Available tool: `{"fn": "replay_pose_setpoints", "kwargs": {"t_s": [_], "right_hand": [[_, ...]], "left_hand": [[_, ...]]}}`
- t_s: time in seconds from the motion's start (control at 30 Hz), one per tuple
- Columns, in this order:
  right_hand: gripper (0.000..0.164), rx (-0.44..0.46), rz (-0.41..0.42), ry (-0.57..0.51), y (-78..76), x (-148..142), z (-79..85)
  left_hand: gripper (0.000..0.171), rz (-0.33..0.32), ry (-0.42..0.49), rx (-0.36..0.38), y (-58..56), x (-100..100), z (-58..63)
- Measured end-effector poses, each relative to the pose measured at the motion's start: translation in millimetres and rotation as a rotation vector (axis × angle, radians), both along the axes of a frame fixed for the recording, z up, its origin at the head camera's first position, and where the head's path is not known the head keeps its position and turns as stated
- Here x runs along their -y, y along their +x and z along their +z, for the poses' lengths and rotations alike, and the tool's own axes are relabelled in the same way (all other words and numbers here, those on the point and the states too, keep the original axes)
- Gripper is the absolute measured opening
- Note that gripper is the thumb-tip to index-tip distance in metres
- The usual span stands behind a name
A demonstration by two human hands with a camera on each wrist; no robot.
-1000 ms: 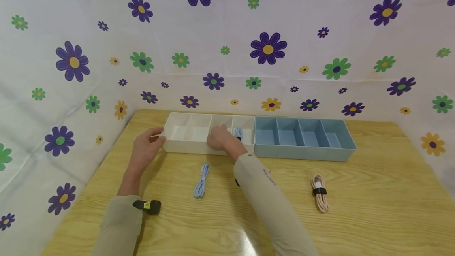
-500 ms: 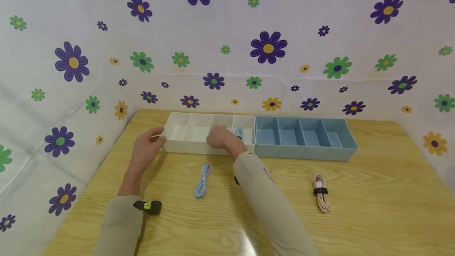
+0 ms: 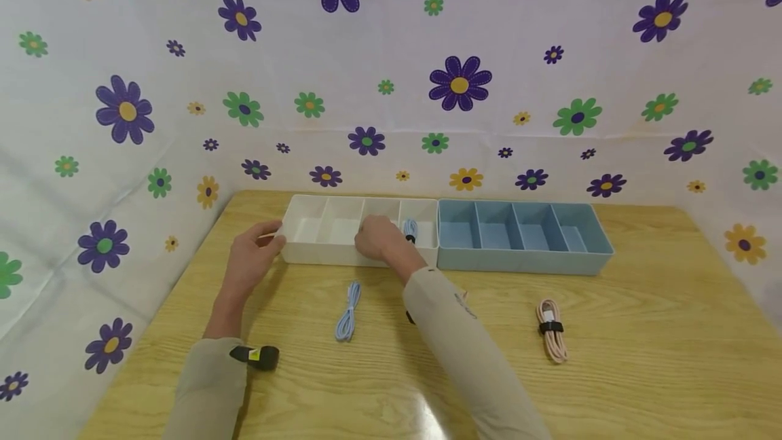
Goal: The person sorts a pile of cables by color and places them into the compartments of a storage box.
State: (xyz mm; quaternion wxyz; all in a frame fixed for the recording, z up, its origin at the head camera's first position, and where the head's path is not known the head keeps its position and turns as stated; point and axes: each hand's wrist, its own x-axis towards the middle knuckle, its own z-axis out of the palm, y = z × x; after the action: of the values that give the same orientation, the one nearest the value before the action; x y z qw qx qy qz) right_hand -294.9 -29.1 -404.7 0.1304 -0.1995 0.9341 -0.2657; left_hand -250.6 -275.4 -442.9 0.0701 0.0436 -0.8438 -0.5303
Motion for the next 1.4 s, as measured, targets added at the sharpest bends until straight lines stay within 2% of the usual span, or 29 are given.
{"fn": "replay_pose_setpoints", "kwargs": {"t_s": [0.13,0.33,0.47,0.53,1.1,1.4], "right_hand": [[0.028,-0.055,0.008,-0.023,1.2,-3,0.3],[0.030,-0.105,0.045,-0.064,4.7,-9,0.1],[0.044,-0.096,0.042,-0.062,9.0,-14,0.8],[0.045,-0.094,0.048,-0.060,11.0,-15,0.4],[0.044,-0.123,0.081,-0.163,34.0,-27,8.6],[0.045,-0.129,0.136,-0.147,43.0,-30,22.0]], "left_hand": [[0.041,0.003,0.000,0.008,-1.2,-1,-1.0],[0.041,0.003,-0.009,0.010,-2.1,0,-2.3],[0.041,0.000,-0.012,0.009,-1.9,0,-3.5],[0.042,-0.001,-0.013,0.011,-1.5,0,-4.3],[0.042,0.004,-0.027,-0.004,-1.9,1,-4.9],[0.042,0.002,-0.044,0.002,0.1,1,-1.2]]}}
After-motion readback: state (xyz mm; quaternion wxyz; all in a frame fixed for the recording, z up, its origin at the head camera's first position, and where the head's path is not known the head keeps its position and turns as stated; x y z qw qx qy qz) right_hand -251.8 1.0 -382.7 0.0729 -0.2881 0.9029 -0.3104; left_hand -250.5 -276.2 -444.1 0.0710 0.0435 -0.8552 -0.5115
